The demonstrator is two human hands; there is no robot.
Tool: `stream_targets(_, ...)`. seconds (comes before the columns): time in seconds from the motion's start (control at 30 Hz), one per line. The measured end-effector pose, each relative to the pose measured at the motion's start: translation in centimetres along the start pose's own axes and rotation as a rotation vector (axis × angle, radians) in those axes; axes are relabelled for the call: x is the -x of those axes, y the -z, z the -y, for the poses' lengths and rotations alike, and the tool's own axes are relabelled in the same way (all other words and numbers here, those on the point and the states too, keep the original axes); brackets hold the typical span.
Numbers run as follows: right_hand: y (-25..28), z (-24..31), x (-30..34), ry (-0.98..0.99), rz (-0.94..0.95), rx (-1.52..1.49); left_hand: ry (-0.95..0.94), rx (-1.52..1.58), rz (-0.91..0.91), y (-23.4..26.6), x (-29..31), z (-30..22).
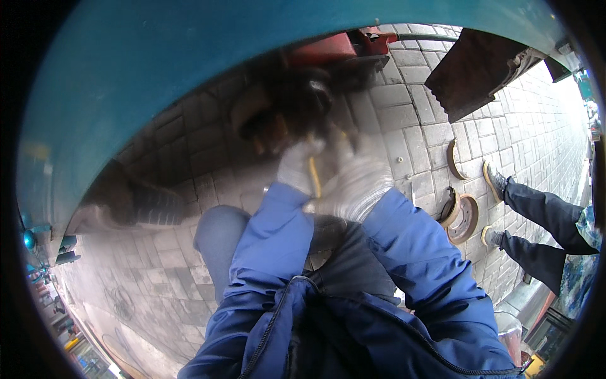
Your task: The person works on a vehicle brake assembly, using a hammer and pliers to remove and adjust components. The person repeatedly strikes parts and manipulates the brake drum area while kneeling on a tiled floor.
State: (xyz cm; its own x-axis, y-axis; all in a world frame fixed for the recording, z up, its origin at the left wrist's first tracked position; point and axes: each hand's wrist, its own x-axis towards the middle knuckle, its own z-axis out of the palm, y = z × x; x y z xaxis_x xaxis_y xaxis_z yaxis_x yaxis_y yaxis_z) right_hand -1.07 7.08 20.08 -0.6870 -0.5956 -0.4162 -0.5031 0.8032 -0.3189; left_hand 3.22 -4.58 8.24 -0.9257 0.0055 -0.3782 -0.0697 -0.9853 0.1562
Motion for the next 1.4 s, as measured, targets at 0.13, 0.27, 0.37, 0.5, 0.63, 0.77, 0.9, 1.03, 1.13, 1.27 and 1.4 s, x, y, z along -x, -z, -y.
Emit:
stream_targets(0.13, -0.9, -0.7, 0.5, 0.058, -0.115, -0.056, -0.01, -0.073, 0.019, -0.1, -0.7, -0.8)
stream_targets(0.27, -1.9, -1.2, 1.1, -0.062, -0.028, -0.06, 0.067, -0.037, 0.15, -0.2, -0.9, -1.0)
stream_targets(0.37, -2.8, -2.2, 0.4, -0.074, 0.042, -0.145, 0.084, -0.067, 0.141, -0.6, -0.5, -1.5)
stream_targets(0.5, -4.9, -3.8, -1.0, 0.122, -0.391, -0.675, 0.034, -0.201, 0.03, -1.5, 0.3, -2.0)
stream_targets(0.63, -6.1, -4.8, -2.3, -0.059, -0.494, -1.154, -0.101, -0.546, -0.168, -2.0, 1.6, -0.6)
stream_targets(0.77, -5.8, -4.8, -2.3, -0.113, -0.493, -1.038, -0.149, -0.83, -0.504, -2.2, 2.4, 0.3)
stream_targets(0.9, -5.1, -4.7, -2.1, -0.158, -0.304, -1.351, -0.116, -0.926, -0.592, -2.5, 2.3, -0.1)
stream_targets(1.03, -5.1, -5.2, -2.7, -0.142, -0.101, -1.585, -0.128, -0.798, -0.584, -2.6, 1.7, 0.7)
stream_targets(1.13, -5.5, -5.6, -3.4, -0.139, 0.0, -1.748, -0.174, -0.834, -0.55, -2.5, 1.4, 1.3)
stream_targets(1.27, -5.7, -6.1, -3.6, -0.175, 0.161, -1.882, -0.185, -0.794, -0.576, -2.3, 1.1, 1.4)
stream_targets(1.4, -5.8, -6.3, -3.6, -0.257, 0.165, -1.89, -0.253, -0.735, -0.486, -2.0, 1.0, 1.6)
